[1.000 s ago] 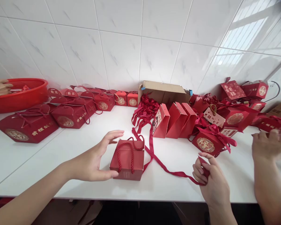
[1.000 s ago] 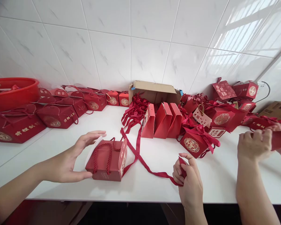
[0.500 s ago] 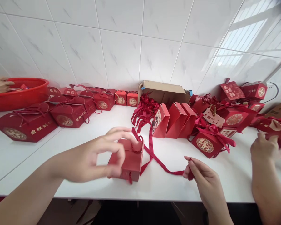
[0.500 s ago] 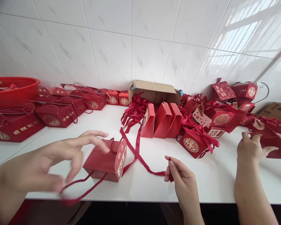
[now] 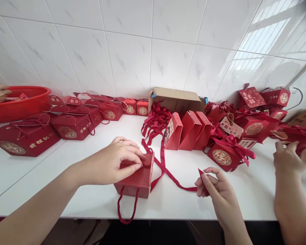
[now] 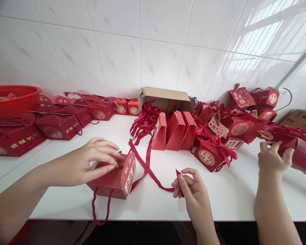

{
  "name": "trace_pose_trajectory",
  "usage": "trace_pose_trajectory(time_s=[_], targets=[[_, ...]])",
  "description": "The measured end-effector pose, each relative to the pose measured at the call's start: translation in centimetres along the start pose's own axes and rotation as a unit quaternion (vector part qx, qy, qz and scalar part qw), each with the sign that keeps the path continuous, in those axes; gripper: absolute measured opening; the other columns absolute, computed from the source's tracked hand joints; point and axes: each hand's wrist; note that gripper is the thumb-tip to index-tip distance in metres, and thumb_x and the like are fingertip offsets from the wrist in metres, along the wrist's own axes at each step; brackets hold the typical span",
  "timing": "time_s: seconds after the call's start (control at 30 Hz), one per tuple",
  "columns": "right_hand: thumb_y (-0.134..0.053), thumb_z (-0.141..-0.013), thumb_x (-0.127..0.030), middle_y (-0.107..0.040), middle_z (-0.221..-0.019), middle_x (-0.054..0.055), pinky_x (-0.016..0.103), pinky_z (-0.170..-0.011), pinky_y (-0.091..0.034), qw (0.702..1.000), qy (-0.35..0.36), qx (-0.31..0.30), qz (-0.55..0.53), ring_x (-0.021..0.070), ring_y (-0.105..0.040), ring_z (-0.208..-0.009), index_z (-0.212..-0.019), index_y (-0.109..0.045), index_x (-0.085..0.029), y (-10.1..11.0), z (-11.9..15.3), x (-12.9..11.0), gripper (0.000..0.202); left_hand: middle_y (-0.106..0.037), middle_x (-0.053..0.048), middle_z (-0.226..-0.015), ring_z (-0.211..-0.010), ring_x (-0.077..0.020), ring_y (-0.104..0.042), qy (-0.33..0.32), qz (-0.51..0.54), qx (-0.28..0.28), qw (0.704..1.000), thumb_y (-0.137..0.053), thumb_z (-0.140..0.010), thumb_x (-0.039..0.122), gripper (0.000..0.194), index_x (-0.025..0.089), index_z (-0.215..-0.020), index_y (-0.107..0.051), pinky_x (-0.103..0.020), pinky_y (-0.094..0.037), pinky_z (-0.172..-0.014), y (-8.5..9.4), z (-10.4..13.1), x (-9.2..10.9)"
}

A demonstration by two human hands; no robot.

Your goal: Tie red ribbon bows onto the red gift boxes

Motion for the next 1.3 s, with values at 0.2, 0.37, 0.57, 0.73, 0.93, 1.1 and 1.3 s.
trace_pose_trajectory(time_s=[0.2,0.37,0.57,0.73,0.93,1.1,1.3], targets=[[-0.066,-0.078,-0.048,-0.067,-0.068,0.0,0.024,-0.053,-0.039,1.0,-0.018,-0.016,0.002,0.0116,-0.051,-0.05,-0.086,-0.046,-0.022,-0.1,-0.2,0.0,0.034,-0.066,0.0,-0.116,-0.118,-0.0233,-0.051,0.021,0.005,0.058,0.998,-0.054,-0.087,0.039,0.026,0.032,-0.108,-0.066,-0.038,-0.037,-0.103,-0.2,0.1,-0.9],[-0.065,-0.079,-0.049,-0.069,-0.064,0.002,0.024,-0.054,-0.038,0.995,-0.03,-0.09,-0.007,0.0125,-0.055,-0.05,-0.079,-0.039,-0.022,-1.7,-0.5,-0.5,0.038,-0.051,-0.005,-0.134,-0.126,-0.031,-0.041,0.105,-0.083,0.258,0.957,-0.054,-0.084,0.041,0.03,0.026,-0.107,-0.065,-0.052,-0.031,-0.106,-1.0,0.0,-0.1],[-0.062,-0.082,-0.048,-0.067,-0.059,-0.002,0.023,-0.053,-0.039,0.97,-0.044,-0.235,-0.047,0.0116,-0.055,-0.046,-0.08,-0.033,-0.023,-5.0,-1.2,-2.3,0.038,-0.07,-0.001,-0.1,-0.097,-0.0213,-0.061,0.016,-0.034,0.059,0.998,-0.051,-0.085,0.026,0.022,0.026,-0.101,-0.067,-0.036,-0.045,-0.091,-2.2,-0.7,1.7],[-0.061,-0.084,-0.046,-0.065,-0.056,-0.004,0.022,-0.05,-0.04,0.956,-0.025,-0.288,-0.051,0.0101,-0.053,-0.044,-0.08,-0.033,-0.023,-6.5,-1.5,-2.9,0.036,-0.065,-0.003,-0.108,-0.102,-0.0208,-0.058,-0.027,-0.022,0.027,0.999,-0.054,-0.084,0.019,0.025,0.026,-0.106,-0.065,-0.034,-0.042,-0.095,-2.8,-1.1,2.1],[-0.059,-0.085,-0.043,-0.065,-0.056,-0.003,0.021,-0.05,-0.04,0.953,-0.022,-0.296,-0.057,0.0085,-0.052,-0.044,-0.081,-0.032,-0.023,-6.6,-1.1,-2.9,0.034,-0.063,-0.003,-0.105,-0.103,-0.0206,-0.055,-0.042,0.02,0.017,0.999,-0.055,-0.083,0.017,0.025,0.025,-0.105,-0.063,-0.033,-0.042,-0.095,-3.2,-1.2,2.5],[-0.059,-0.086,-0.042,-0.066,-0.057,-0.004,0.021,-0.05,-0.04,0.951,-0.025,-0.302,-0.063,0.0084,-0.052,-0.044,-0.081,-0.032,-0.023,-7.0,-0.7,-3.1,0.033,-0.061,-0.005,-0.106,-0.105,-0.0214,-0.054,-0.051,0.047,0.019,0.997,-0.052,-0.086,0.018,0.022,0.024,-0.105,-0.062,-0.033,-0.044,-0.093,-3.6,-1.3,2.6],[-0.057,-0.088,-0.038,-0.065,-0.057,-0.004,0.019,-0.049,-0.04,0.943,-0.02,-0.32,-0.085,0.0074,-0.053,-0.044,-0.081,-0.034,-0.022,-7.6,-0.9,-3.1,0.029,-0.061,-0.006,-0.104,-0.098,-0.0197,-0.057,-0.016,0.094,0.046,0.994,-0.051,-0.087,0.022,0.024,0.022,-0.111,-0.051,-0.032,-0.05,-0.083,-4.2,-1.0,2.5]])
Point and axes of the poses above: each hand's wrist, its own z-axis away from the middle knuckle, its own y-axis out of the back of the hand, x = y × z
